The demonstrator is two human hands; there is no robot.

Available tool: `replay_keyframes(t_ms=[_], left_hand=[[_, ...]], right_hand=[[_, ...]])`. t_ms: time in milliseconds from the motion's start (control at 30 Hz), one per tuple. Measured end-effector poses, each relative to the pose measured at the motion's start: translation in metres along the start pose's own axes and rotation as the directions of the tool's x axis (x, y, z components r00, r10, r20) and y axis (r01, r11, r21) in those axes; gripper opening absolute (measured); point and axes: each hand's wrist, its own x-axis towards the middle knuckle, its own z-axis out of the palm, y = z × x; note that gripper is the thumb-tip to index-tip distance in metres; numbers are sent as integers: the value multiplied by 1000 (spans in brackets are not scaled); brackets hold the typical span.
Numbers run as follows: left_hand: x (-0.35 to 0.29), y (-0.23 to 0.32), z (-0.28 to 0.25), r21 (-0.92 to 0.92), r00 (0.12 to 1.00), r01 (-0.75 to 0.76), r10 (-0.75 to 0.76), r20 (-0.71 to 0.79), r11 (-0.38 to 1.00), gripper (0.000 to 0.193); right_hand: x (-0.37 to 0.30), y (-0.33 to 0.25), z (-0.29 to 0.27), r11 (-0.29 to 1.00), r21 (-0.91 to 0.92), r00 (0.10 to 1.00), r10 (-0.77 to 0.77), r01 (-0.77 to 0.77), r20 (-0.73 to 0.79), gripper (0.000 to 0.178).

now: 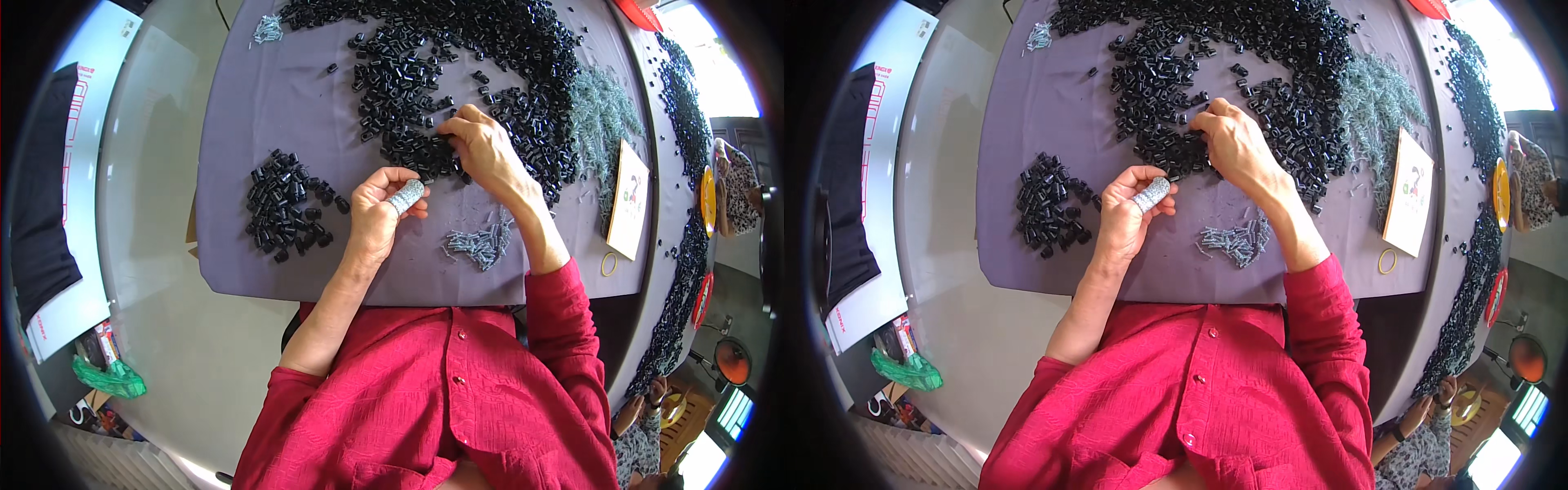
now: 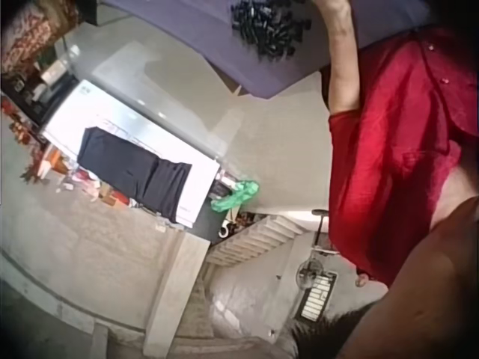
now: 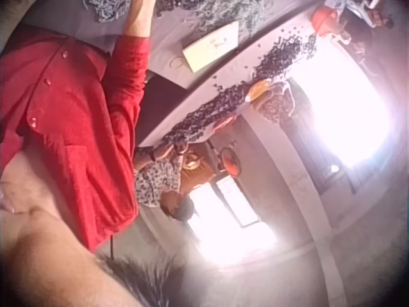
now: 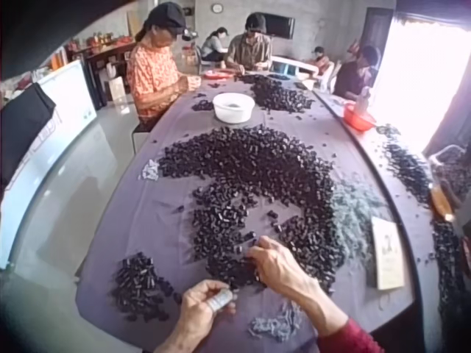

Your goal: Assembling small metal pins into black plastic cylindrical components at a table.

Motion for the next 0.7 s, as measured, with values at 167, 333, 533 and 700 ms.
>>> replay_keyframes(t_ms=[167, 333, 533, 700], left_hand=[[-1, -1, 0, 4, 1000, 3, -3, 2, 1000, 14], [-5, 4, 14, -42, 1000, 2, -1, 30, 999, 14], [-6, 10, 35, 26, 996, -78, 76, 53, 997, 15], [-9, 12, 45, 91, 992, -115, 109, 65, 989, 15]], right_hand=[[-1, -8, -14, 983, 155, 993, 108, -98, -52, 23], [-32, -20, -19, 557, 724, 881, 449, -406, 149, 19], [-64, -35, -22, 233, 921, 843, 515, -313, 156, 22], [-78, -42, -24, 292, 910, 833, 545, -293, 93, 21]])
